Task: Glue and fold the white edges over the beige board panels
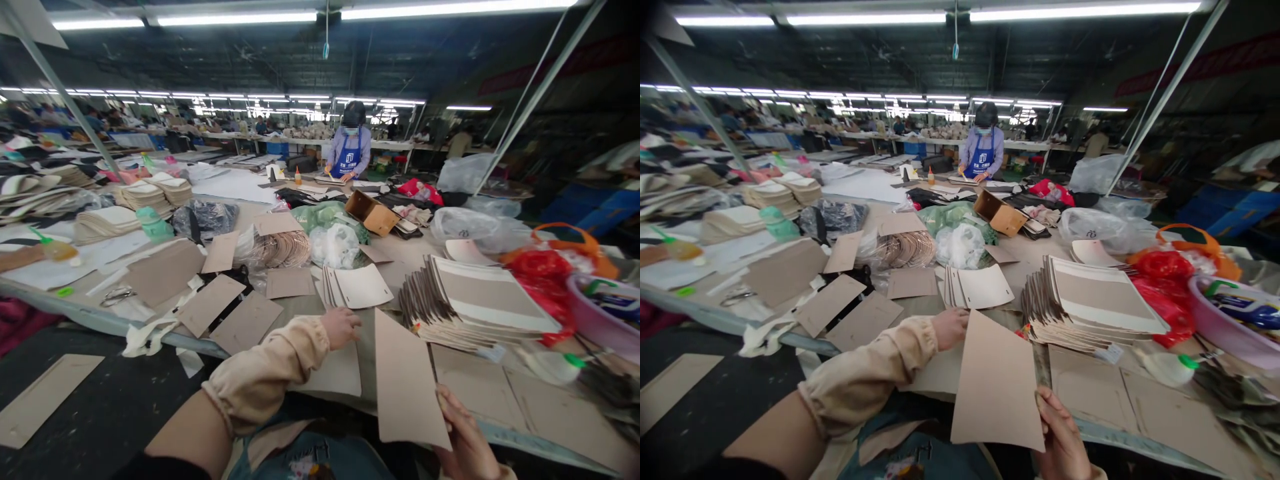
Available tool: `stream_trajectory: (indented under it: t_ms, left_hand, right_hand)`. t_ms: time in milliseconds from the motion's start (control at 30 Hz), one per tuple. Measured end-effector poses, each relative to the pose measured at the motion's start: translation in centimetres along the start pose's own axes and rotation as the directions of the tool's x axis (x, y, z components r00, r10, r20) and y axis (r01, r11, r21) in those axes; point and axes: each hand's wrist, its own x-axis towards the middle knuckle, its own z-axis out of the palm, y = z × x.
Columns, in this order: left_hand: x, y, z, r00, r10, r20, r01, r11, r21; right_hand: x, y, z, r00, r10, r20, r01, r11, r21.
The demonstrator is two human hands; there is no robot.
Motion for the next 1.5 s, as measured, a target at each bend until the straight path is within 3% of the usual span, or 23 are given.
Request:
stream_trajectory:
  t_ms: [100,167,200,267,333,400,467,533,633,767,900,1000,1067,1167,1267,1500]
  left_hand:
    - [0.2,1.2,2.5,0.993,-0.015,-0.119,0.009,0.999,-0.051]
    - [-1.7,1.2,3.6,0.943,-0.249,-0.220,0.193,0.950,-0.247]
    - [-3.0,1.0,4.0,0.874,-0.425,-0.236,0.309,0.861,-0.405]
    - [-6.3,0.6,4.4,0.647,-0.750,-0.138,0.457,0.526,-0.717]
    - [-9.7,0.4,4.5,0.549,-0.835,-0.038,0.491,0.359,-0.794]
    - [-12.7,0.9,4.1,0.517,-0.852,0.084,0.474,0.203,-0.857]
    - [-14.8,2.0,3.5,0.516,-0.824,0.233,0.432,0.015,-0.902]
    - [-15.8,3.2,2.9,0.525,-0.791,0.313,0.413,-0.085,-0.907]
    - [-15.9,4.4,2.4,0.516,-0.799,0.310,0.440,-0.064,-0.896]
    - [-15.4,4.4,2.7,0.468,-0.831,0.300,0.478,-0.048,-0.877]
    - [-15.4,3.7,3.5,0.478,-0.814,0.330,0.486,-0.068,-0.871]
    - [-15.5,2.9,4.3,0.461,-0.813,0.355,0.512,-0.084,-0.855]
    - [-15.5,2.2,4.8,0.439,-0.822,0.362,0.554,-0.069,-0.829]
    - [-15.1,1.2,5.4,0.435,-0.841,0.321,0.732,0.123,-0.670]
    - [-14.7,0.8,5.5,0.453,-0.851,0.267,0.836,0.301,-0.459]
    - [-13.7,1.0,5.0,0.471,-0.859,0.201,0.874,0.423,-0.240]
  right_hand:
    - [-0.3,0.2,-0.6,0.999,0.046,-0.013,-0.046,0.999,-0.004]
    - [-0.3,0.5,-0.8,0.997,0.063,-0.048,-0.064,0.997,-0.030]
    - [-0.3,0.7,-0.8,0.995,0.066,-0.069,-0.070,0.996,-0.053]
    - [0.1,1.4,-0.7,0.993,0.071,-0.097,-0.081,0.992,-0.099]
    - [0.7,2.3,-0.4,0.992,0.081,-0.096,-0.092,0.989,-0.119]
    - [1.6,3.4,0.1,0.993,0.090,-0.070,-0.099,0.987,-0.129]
    - [2.6,4.3,0.8,0.995,0.093,-0.042,-0.099,0.982,-0.161]
    - [3.5,5.1,1.5,0.996,0.085,-0.019,-0.088,0.970,-0.225]
    - [4.3,5.6,2.5,0.997,0.079,0.011,-0.072,0.950,-0.305]
    - [4.9,5.8,3.3,0.996,0.088,0.030,-0.073,0.941,-0.329]
    - [5.9,6.2,3.4,0.997,0.066,0.045,-0.040,0.898,-0.437]
    - [7.0,6.5,3.5,0.995,0.051,0.086,0.009,0.811,-0.585]
    - [7.7,6.8,3.6,0.991,0.017,0.133,0.086,0.677,-0.731]
    - [8.6,7.3,3.7,0.984,-0.027,0.174,0.169,0.427,-0.888]
    - [9.2,7.6,3.7,0.988,-0.049,0.148,0.156,0.304,-0.940]
    - [9.9,7.7,4.2,0.992,-0.050,0.112,0.118,0.137,-0.984]
